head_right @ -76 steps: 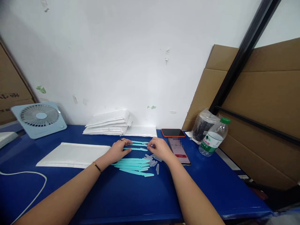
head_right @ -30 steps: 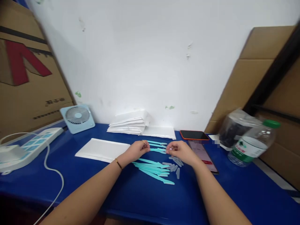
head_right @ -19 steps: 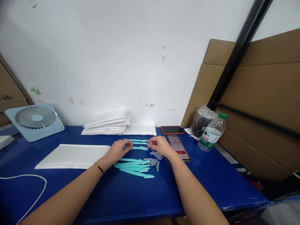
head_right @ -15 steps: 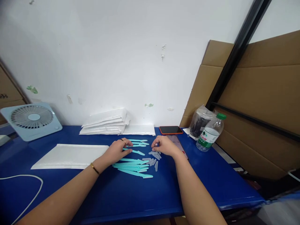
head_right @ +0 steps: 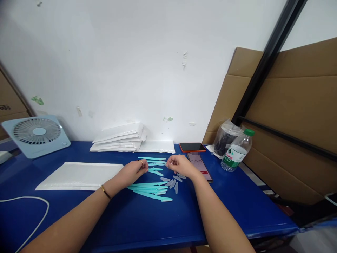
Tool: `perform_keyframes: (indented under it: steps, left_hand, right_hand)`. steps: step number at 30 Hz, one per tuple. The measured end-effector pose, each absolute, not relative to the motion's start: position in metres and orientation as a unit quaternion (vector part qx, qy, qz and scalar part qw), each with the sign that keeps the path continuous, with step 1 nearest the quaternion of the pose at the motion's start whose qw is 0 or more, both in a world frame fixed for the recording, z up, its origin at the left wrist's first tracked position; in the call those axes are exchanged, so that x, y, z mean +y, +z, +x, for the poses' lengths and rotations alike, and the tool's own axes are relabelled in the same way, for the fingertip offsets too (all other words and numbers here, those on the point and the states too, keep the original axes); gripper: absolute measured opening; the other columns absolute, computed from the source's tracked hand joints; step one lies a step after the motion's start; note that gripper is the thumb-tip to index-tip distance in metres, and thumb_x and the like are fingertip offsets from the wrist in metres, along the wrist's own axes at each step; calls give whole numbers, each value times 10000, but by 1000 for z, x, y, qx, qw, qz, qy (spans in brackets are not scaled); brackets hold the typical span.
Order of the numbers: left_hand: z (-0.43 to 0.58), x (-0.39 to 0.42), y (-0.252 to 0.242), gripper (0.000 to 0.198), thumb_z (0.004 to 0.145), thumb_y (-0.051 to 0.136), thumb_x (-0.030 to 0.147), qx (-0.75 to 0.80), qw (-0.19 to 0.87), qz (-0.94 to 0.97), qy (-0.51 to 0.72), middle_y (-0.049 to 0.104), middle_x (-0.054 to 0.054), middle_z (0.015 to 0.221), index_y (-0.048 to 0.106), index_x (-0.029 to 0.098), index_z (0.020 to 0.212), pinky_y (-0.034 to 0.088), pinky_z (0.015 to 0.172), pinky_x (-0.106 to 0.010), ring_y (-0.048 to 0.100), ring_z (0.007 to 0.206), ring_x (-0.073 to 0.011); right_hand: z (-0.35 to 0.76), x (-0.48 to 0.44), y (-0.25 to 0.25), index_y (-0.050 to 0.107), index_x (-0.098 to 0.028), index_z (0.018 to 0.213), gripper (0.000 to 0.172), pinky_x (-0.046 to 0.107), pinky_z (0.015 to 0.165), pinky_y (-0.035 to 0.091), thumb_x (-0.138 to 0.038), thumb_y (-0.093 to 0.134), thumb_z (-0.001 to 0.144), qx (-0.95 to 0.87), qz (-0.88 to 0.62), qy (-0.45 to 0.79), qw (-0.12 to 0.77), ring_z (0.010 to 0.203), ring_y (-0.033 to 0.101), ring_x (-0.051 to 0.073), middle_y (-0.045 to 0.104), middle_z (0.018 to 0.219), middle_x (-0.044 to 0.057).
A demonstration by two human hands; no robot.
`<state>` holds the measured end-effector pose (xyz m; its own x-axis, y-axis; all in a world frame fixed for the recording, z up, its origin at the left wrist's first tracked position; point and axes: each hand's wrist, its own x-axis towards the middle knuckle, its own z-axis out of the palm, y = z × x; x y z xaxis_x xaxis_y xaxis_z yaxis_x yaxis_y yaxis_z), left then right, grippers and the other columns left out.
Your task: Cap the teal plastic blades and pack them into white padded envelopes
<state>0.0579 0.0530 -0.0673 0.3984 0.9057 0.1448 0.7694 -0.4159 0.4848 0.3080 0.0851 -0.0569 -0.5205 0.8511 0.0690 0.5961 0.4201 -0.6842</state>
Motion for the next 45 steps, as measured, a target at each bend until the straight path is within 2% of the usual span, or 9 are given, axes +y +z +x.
perform_keyframes:
  steps: [5, 12, 16, 22, 26, 30, 32, 37, 45]
  left_hand:
    - [56, 55, -67, 133, 829, 432, 302, 513, 196, 804, 231, 569, 3, 725, 511, 197, 807, 324, 570, -225, 496, 643, -128]
    - [58, 52, -64, 146, 827, 432, 306, 507, 207, 804, 231, 575, 6, 719, 526, 198, 804, 331, 561, -227, 497, 633, -128]
    - [64, 54, -66, 132, 834, 442, 293, 506, 174, 815, 225, 596, 7, 739, 541, 207, 821, 349, 580, -229, 522, 656, -131]
    - [66, 57, -66, 178, 777, 550, 306, 525, 100, 808, 248, 617, -23, 953, 574, 223, 934, 387, 769, -267, 541, 907, -180]
    - [61, 53, -64, 206, 704, 616, 387, 471, 173, 847, 176, 627, -2, 861, 632, 227, 834, 394, 658, -225, 556, 776, -150]
    - [59, 54, -68, 111, 712, 597, 315, 462, 188, 858, 125, 637, 18, 730, 657, 224, 735, 349, 566, -207, 544, 658, -117]
    - [57, 55, -69, 112, 739, 559, 277, 481, 159, 851, 136, 638, 15, 712, 654, 222, 718, 337, 567, -215, 543, 648, -117]
    - [54, 56, -69, 132, 725, 588, 344, 469, 147, 858, 150, 638, 6, 755, 659, 235, 745, 342, 575, -217, 550, 686, -133]
    - [54, 60, -68, 205, 809, 499, 328, 469, 128, 862, 144, 663, -8, 741, 663, 225, 740, 334, 589, -229, 569, 685, -146]
  right_hand:
    - [304, 83, -56, 608, -135, 905, 388, 202, 497, 412, -486, 555, 751, -789, -409, 402, 220, 520, 552, 108, 575, 616, 9]
    - [297, 78, -56, 635, -143, 868, 331, 190, 462, 381, -447, 566, 757, -802, -402, 381, 222, 496, 533, 102, 559, 559, -3]
    - [288, 80, -64, 644, -154, 871, 310, 206, 503, 407, -433, 555, 768, -806, -401, 366, 236, 541, 574, 123, 583, 582, 5]
    - [293, 84, -63, 653, -171, 865, 243, 217, 549, 413, -375, 561, 768, -816, -437, 257, 279, 571, 549, 107, 616, 724, 27]
    - [303, 80, -58, 677, -178, 739, 190, 205, 539, 393, -359, 632, 703, -857, -411, 242, 198, 620, 530, 109, 619, 784, 34]
    - [302, 80, -62, 678, -160, 736, 178, 198, 520, 383, -318, 675, 655, -867, -400, 267, 127, 603, 535, 108, 626, 755, 36]
    - [302, 82, -64, 667, -157, 740, 160, 192, 511, 378, -297, 662, 665, -862, -415, 259, 131, 591, 534, 105, 619, 720, 28]
    - [306, 83, -60, 650, -151, 713, 124, 181, 481, 364, -266, 655, 667, -850, -442, 253, 132, 552, 536, 103, 603, 633, 15]
    - [305, 80, -58, 672, -163, 721, 86, 188, 502, 393, -189, 606, 672, -862, -422, 244, 139, 573, 575, 115, 648, 668, 21]
